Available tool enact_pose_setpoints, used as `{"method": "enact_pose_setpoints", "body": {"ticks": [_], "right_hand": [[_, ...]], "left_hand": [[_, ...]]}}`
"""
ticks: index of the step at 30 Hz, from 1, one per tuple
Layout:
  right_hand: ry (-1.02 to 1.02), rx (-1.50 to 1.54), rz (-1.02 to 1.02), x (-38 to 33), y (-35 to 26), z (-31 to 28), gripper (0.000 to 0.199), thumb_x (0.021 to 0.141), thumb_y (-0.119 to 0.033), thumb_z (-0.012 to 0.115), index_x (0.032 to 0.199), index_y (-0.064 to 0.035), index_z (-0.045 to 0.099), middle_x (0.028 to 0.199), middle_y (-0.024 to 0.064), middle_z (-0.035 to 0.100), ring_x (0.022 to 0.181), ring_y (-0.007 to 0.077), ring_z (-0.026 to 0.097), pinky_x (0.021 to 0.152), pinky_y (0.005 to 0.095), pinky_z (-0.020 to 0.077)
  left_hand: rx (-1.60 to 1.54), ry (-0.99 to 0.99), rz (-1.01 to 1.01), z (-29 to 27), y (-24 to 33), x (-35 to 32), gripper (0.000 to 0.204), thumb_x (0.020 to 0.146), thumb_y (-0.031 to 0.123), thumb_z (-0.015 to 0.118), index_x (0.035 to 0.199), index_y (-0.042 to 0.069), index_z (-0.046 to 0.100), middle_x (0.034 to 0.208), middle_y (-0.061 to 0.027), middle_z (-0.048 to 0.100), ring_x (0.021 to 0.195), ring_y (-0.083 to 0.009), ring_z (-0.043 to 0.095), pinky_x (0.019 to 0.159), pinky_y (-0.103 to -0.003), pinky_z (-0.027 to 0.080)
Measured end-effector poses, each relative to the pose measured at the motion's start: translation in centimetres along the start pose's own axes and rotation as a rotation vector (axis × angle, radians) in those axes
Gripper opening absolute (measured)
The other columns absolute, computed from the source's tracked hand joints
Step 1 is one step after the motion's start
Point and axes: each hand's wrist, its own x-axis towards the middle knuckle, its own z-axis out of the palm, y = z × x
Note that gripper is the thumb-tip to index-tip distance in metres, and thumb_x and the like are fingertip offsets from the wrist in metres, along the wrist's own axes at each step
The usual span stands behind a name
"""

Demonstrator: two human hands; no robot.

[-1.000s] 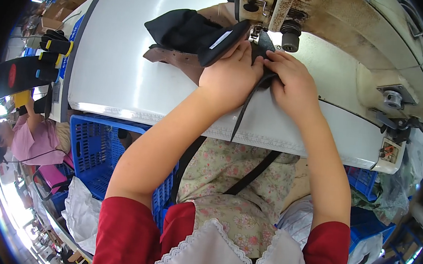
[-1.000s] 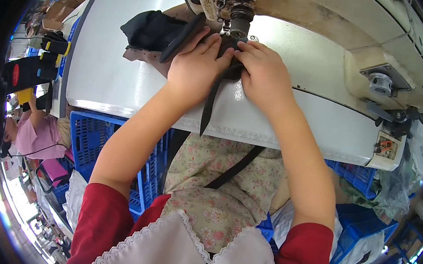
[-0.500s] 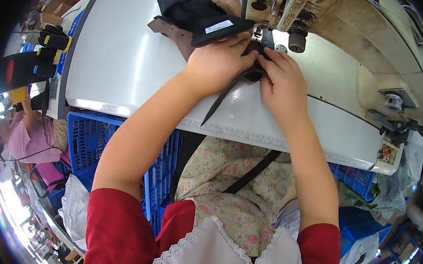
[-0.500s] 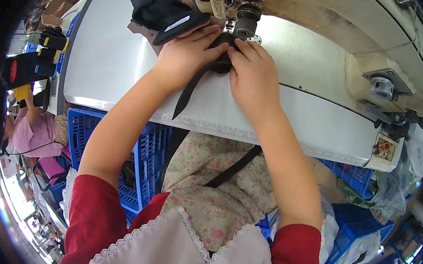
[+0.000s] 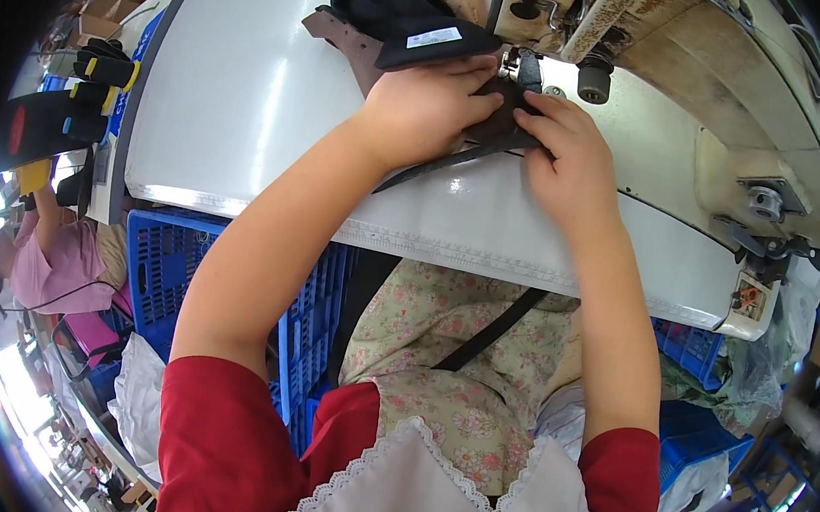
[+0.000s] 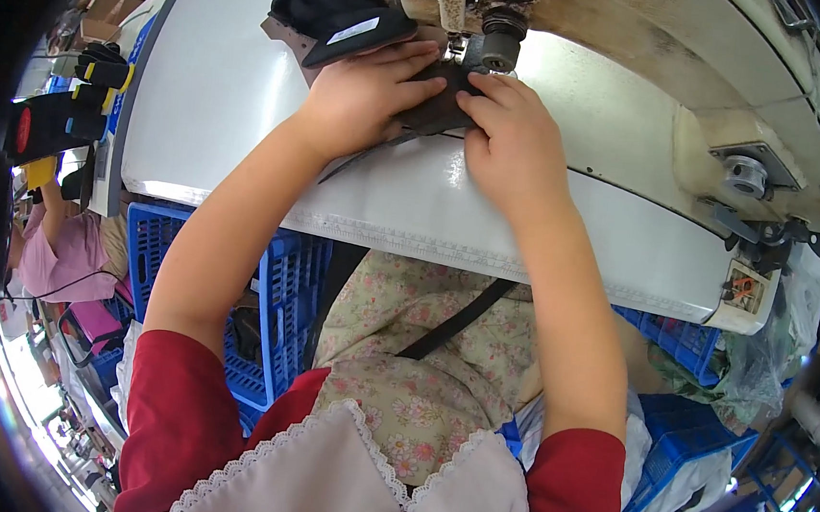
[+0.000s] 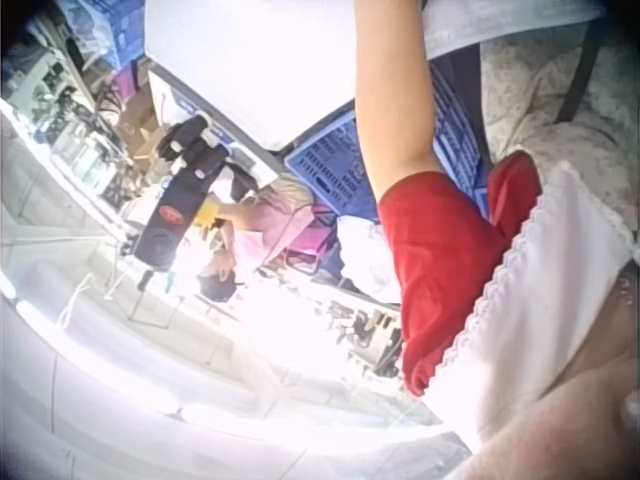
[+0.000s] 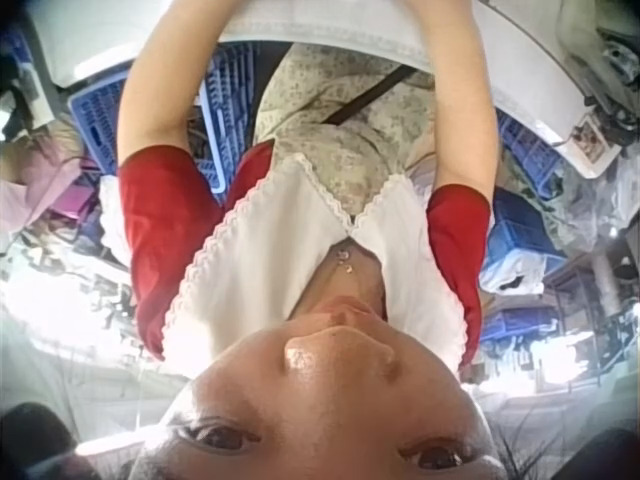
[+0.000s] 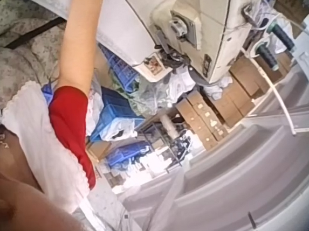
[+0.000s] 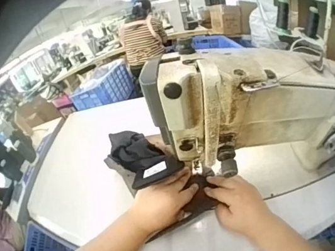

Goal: Use a sewing machine to stitch leather footwear components and trim excess material with snips.

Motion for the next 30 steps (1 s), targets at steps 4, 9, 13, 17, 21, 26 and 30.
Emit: {"method": "enact_pose_setpoints", "body": {"ticks": [4,9,13,17,21,26,30], "right_hand": [[-0.007,-0.02,-0.008,0.0,-0.2,-0.1,0.031,0.072,0.0,0.06,0.1,-0.0039,0.072,0.117,0.0115,0.067,0.115,0.0313,0.059,0.098,0.0412,0.0493],[-0.012,0.035,0.012,-0.1,0.2,-0.3,0.031,0.072,0.0,0.06,0.1,-0.0038,0.072,0.117,0.0116,0.067,0.114,0.0317,0.059,0.097,0.0412,0.0496],[-0.008,0.028,0.01,-0.1,0.2,-0.2,0.03,0.072,-0.001,0.061,0.1,-0.0038,0.072,0.116,0.0116,0.067,0.114,0.0322,0.059,0.097,0.0416,0.0496],[-0.004,-0.04,-0.001,-0.1,-0.6,0.0,0.028,0.073,-0.003,0.062,0.1,-0.0025,0.072,0.116,0.013,0.066,0.113,0.0326,0.059,0.097,0.042,0.0497],[-0.016,-0.056,-0.021,-0.1,-1.1,0.2,0.028,0.075,-0.005,0.063,0.101,-0.0003,0.071,0.117,0.0153,0.065,0.112,0.0331,0.059,0.097,0.0426,0.0491],[-0.016,-0.073,-0.024,-0.2,-1.2,0.3,0.03,0.076,-0.005,0.062,0.104,0.0002,0.07,0.118,0.0156,0.064,0.114,0.0328,0.058,0.098,0.0423,0.0483],[-0.01,-0.107,-0.018,-0.2,-1.5,0.4,0.03,0.079,-0.006,0.061,0.107,0.0008,0.069,0.12,0.0163,0.063,0.116,0.0327,0.057,0.099,0.0422,0.0475]], "left_hand": [[-0.01,0.006,-0.006,-0.1,0.1,-0.1,0.06,0.064,0.009,0.072,0.123,0.018,0.066,0.139,-0.006,0.056,0.131,-0.0211,0.051,0.105,-0.035,0.046],[-0.021,0.001,0.011,-0.1,-0.1,0.1,0.06,0.063,0.007,0.071,0.122,0.018,0.066,0.138,-0.0063,0.056,0.13,-0.0209,0.051,0.104,-0.035,0.047],[-0.042,0.007,0.023,-0.1,-0.5,0.1,0.06,0.063,0.006,0.07,0.122,0.017,0.066,0.137,-0.007,0.057,0.129,-0.022,0.052,0.104,-0.035,0.047],[-0.028,-0.002,0.036,0.0,-0.5,0.2,0.055,0.066,0.009,0.072,0.12,0.016,0.066,0.136,-0.0075,0.058,0.128,-0.0229,0.053,0.104,-0.036,0.047],[-0.027,0.041,0.071,0.1,-0.9,0.0,0.049,0.07,0.015,0.072,0.119,0.016,0.067,0.134,-0.0074,0.059,0.127,-0.0237,0.054,0.105,-0.036,0.046],[-0.004,0.066,0.093,0.1,-1.3,0.2,0.043,0.073,0.014,0.069,0.116,0.015,0.067,0.133,-0.0067,0.06,0.126,-0.024,0.055,0.104,-0.036,0.046],[0.003,0.109,0.152,0.3,-2.2,0.8,0.035,0.076,0.014,0.067,0.111,0.012,0.066,0.128,-0.0057,0.063,0.123,-0.0221,0.057,0.099,-0.034,0.049]]}}
